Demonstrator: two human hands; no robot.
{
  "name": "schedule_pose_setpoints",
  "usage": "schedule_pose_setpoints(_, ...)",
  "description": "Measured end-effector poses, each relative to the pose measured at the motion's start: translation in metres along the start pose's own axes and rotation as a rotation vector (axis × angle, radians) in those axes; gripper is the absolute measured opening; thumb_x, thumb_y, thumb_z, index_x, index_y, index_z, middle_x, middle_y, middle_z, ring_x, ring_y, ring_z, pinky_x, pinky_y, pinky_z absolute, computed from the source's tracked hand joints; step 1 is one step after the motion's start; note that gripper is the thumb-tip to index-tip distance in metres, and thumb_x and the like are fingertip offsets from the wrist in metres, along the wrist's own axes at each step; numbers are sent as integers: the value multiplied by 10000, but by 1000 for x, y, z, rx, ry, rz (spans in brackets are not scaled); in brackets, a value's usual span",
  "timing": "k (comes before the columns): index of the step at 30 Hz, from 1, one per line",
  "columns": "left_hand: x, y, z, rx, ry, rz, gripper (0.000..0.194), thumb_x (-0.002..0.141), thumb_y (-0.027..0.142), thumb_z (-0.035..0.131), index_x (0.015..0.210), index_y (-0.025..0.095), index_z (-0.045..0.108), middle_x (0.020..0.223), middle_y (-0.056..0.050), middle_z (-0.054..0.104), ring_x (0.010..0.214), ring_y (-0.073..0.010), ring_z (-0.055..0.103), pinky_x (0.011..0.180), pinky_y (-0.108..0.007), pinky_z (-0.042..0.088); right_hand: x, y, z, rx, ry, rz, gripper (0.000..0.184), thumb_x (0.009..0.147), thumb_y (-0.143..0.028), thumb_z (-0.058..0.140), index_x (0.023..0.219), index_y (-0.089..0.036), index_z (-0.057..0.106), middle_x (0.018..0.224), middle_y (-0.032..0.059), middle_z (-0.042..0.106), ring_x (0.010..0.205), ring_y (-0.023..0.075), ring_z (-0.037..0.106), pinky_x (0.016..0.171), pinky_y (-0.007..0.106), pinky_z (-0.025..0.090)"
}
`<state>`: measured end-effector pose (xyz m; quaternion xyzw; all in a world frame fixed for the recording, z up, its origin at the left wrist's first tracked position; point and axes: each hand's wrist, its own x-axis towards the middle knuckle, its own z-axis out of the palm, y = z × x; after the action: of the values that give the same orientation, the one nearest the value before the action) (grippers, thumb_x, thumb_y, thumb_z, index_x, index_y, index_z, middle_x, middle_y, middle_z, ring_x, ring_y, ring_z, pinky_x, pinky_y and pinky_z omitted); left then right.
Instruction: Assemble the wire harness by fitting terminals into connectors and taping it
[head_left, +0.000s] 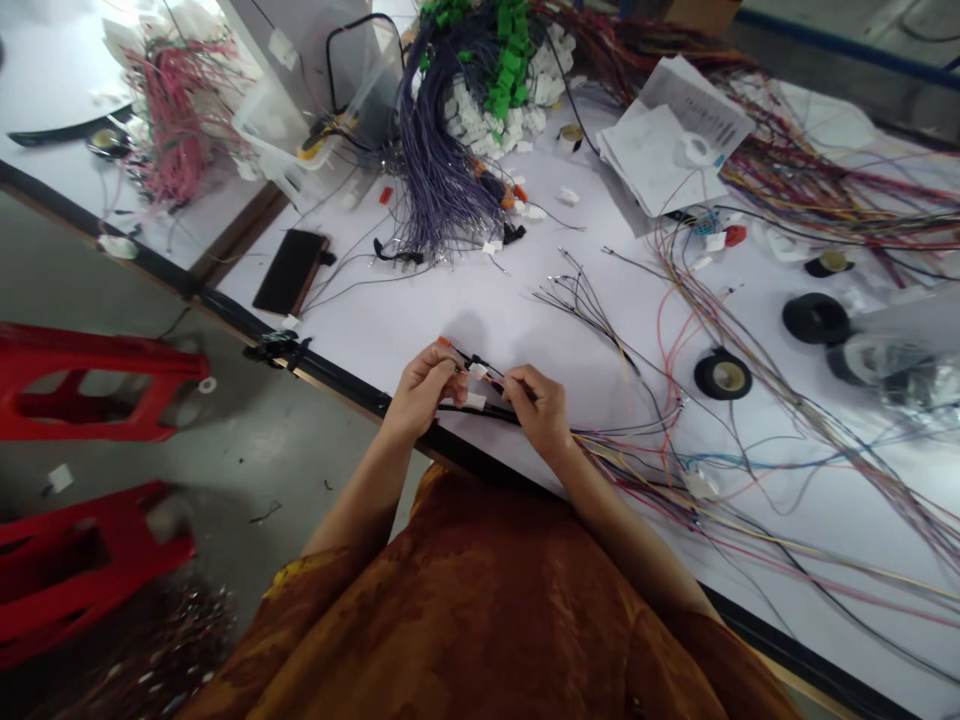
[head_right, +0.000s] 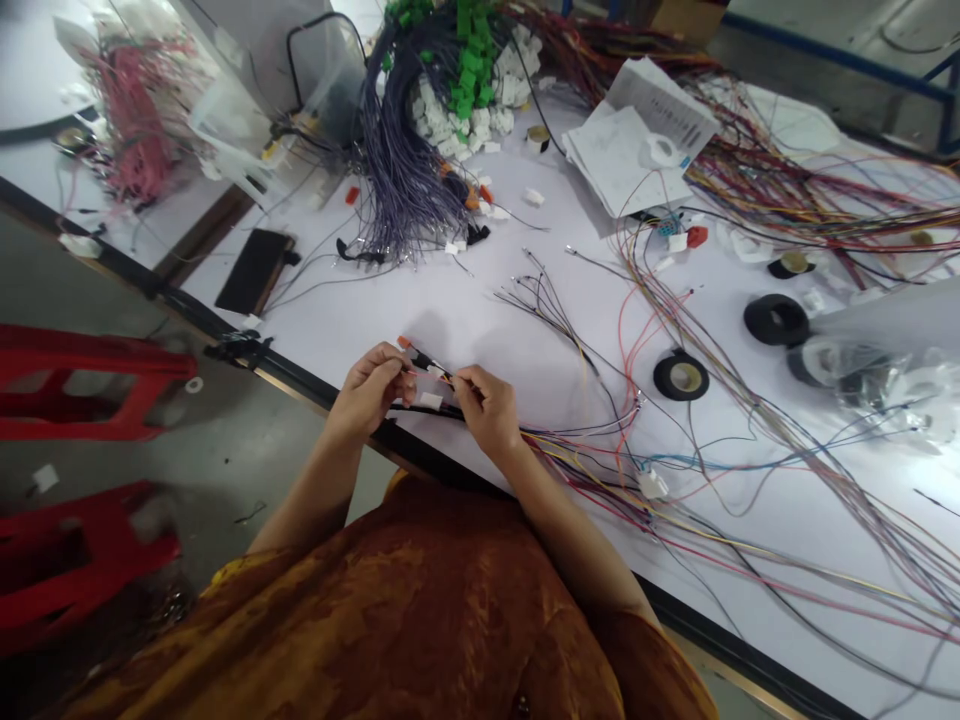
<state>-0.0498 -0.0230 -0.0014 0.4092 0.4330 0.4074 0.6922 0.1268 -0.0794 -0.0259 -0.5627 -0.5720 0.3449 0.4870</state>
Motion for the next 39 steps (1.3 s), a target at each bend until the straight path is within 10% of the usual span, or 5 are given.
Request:
schedule_pose_setpoints(9, -8, -4, -1, 187, -96, 126, 490, 825, 419, 721, 1231, 182, 585, 768, -23, 715, 660, -132, 711, 620, -256, 600, 6, -5, 4, -85, -78, -66, 218, 950, -281, 507, 809, -186, 642, 663, -21, 580, 598, 97, 482, 610, 227, 372)
schedule_pose_setpoints(31, -10, -21, 5, 203, 83, 208, 349, 797, 473, 742, 816, 168, 573, 632, 13, 681, 502, -105, 649, 502, -212, 556, -5, 11, -7, -140, -125, -96, 192, 949, -276, 542, 872, -186, 693, 830, 41, 693, 781, 150, 621, 739, 260, 438)
schedule_pose_setpoints(39, -8, -31, 27, -149, -32, -17, 409, 625, 360, 891, 934, 158, 716, 776, -7, 721, 610, -56, 649, 586, -151, 540, -5, 9, -16, -63, 3, -142, 222, 948, -251, 532, 801, -169, 676, 738, 13, 649, 697, 123, 584, 686, 242, 416)
